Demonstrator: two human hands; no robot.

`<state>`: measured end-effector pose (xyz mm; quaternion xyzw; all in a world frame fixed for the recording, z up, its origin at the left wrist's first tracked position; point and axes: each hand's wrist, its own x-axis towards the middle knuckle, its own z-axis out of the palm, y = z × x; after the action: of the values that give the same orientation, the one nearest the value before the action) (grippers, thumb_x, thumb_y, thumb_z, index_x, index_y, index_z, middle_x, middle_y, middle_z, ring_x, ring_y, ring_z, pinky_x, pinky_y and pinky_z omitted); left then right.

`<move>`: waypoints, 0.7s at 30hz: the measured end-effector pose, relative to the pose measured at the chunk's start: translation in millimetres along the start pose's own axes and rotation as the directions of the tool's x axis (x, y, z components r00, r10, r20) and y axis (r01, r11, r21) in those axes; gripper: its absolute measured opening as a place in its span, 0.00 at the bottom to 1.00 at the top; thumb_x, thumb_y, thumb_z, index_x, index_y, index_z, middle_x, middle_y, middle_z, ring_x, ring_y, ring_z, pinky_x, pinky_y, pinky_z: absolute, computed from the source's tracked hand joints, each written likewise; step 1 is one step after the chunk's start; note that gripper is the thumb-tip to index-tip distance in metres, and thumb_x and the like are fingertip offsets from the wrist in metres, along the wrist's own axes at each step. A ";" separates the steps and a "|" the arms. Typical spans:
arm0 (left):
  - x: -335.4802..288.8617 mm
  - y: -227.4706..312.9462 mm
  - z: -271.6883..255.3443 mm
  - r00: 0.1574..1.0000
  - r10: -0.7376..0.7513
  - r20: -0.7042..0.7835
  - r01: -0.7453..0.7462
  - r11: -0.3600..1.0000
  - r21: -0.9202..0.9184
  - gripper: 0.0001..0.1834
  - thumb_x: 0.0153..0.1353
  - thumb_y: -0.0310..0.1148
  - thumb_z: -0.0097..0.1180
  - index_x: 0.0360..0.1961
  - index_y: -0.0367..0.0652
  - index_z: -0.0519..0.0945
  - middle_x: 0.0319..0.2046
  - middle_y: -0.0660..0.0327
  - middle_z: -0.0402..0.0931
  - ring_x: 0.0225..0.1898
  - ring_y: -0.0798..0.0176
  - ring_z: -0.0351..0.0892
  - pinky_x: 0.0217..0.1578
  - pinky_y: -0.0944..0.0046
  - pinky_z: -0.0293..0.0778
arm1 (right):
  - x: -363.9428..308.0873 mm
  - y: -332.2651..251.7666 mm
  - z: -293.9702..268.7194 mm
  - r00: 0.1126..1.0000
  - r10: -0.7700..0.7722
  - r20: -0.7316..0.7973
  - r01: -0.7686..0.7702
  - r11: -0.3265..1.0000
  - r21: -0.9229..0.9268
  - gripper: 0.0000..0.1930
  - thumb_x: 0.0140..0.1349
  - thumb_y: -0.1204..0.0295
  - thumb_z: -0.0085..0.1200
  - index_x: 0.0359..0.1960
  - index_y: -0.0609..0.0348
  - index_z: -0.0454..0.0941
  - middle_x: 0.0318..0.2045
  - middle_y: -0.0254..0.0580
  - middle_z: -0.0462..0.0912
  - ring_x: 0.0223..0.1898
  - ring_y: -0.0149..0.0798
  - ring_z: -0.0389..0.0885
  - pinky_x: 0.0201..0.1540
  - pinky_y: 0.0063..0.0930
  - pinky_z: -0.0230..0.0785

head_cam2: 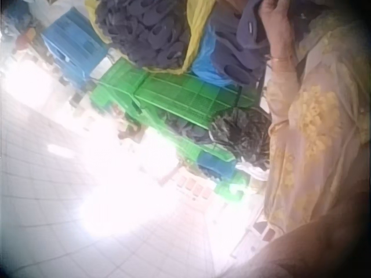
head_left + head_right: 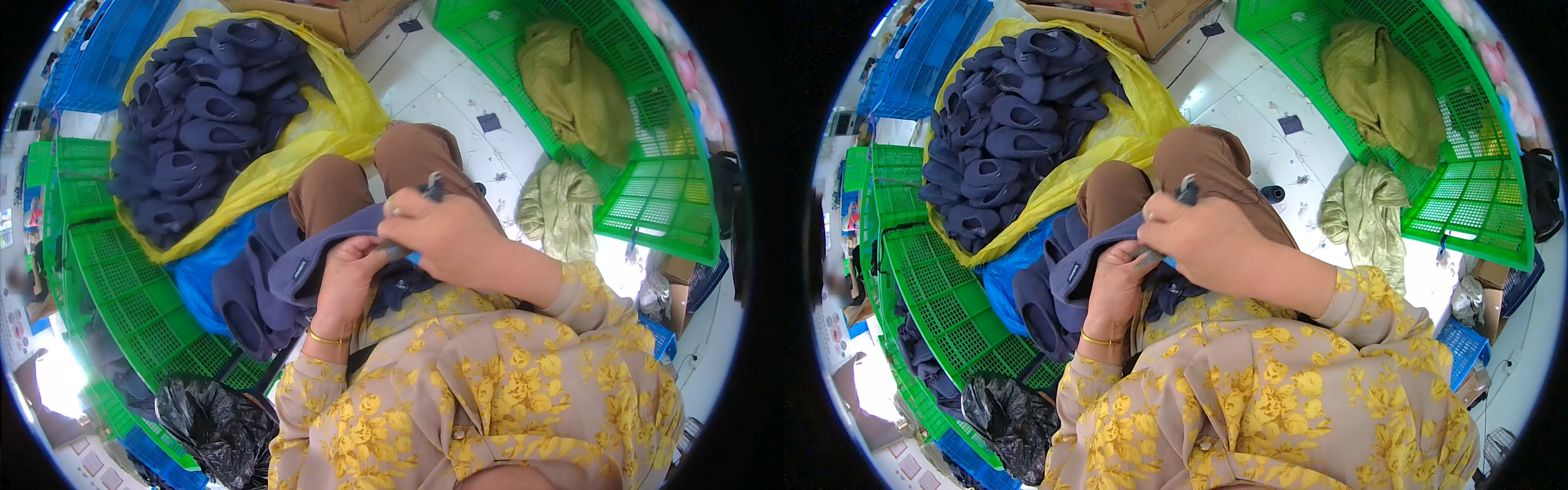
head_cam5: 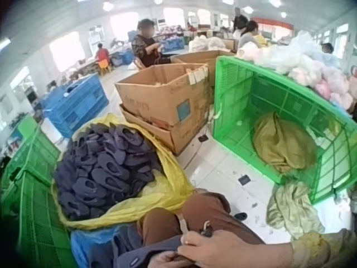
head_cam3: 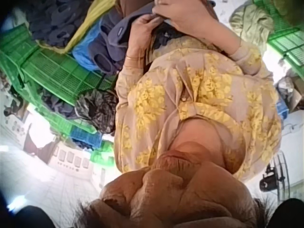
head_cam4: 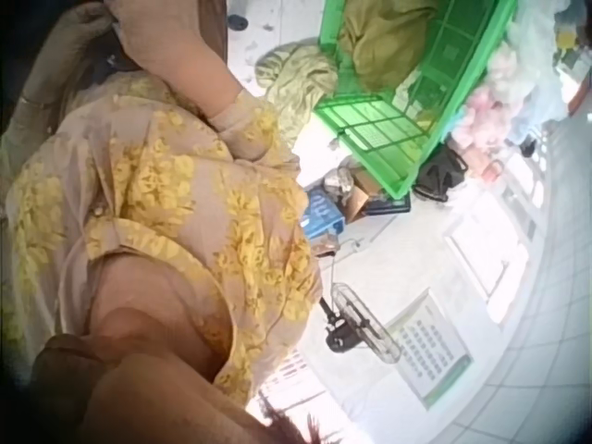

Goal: The person sits on the floor and uses a blue-handled tool to stitch or trim the edges of dark blue slippers. They handle one slipper at a time, adjusting its position and working along the seam.

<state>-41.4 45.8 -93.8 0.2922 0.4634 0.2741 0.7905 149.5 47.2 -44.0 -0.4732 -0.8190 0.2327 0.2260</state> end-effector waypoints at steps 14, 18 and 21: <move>2.5 -40.7 -9.0 0.983 0.156 -0.097 -0.170 0.971 -0.165 0.06 0.62 0.21 0.55 0.39 0.35 0.82 0.36 0.66 0.80 0.37 0.75 0.76 0.40 0.74 0.72 | 28.1 -20.8 9.4 0.943 -0.262 -0.206 0.297 0.941 0.164 0.16 0.52 0.81 0.55 0.43 0.56 0.72 0.41 0.35 0.78 0.36 0.35 0.81 0.36 0.26 0.73; -9.4 5.7 7.7 0.993 0.112 -0.041 -0.106 0.985 0.139 0.04 0.62 0.26 0.58 0.34 0.36 0.81 0.32 0.69 0.78 0.34 0.78 0.73 0.37 0.76 0.70 | 41.7 -23.6 -12.6 0.972 0.205 0.111 -0.199 0.482 0.853 0.05 0.69 0.75 0.48 0.44 0.55 0.71 0.34 0.31 0.77 0.33 0.19 0.72 0.33 0.17 0.67; -9.5 12.7 12.0 0.990 0.134 -0.033 -0.116 0.940 0.322 0.07 0.59 0.29 0.62 0.34 0.35 0.81 0.30 0.71 0.77 0.32 0.79 0.71 0.33 0.76 0.69 | 42.5 -24.4 -16.9 0.982 0.191 0.001 -0.105 0.537 0.837 0.05 0.68 0.75 0.48 0.44 0.56 0.71 0.29 0.29 0.73 0.27 0.20 0.68 0.31 0.16 0.65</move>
<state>-36.7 45.2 -74.5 0.4373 0.5035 0.2529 0.7009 124.0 76.6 -9.8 -0.3872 -0.5567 0.5892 0.4394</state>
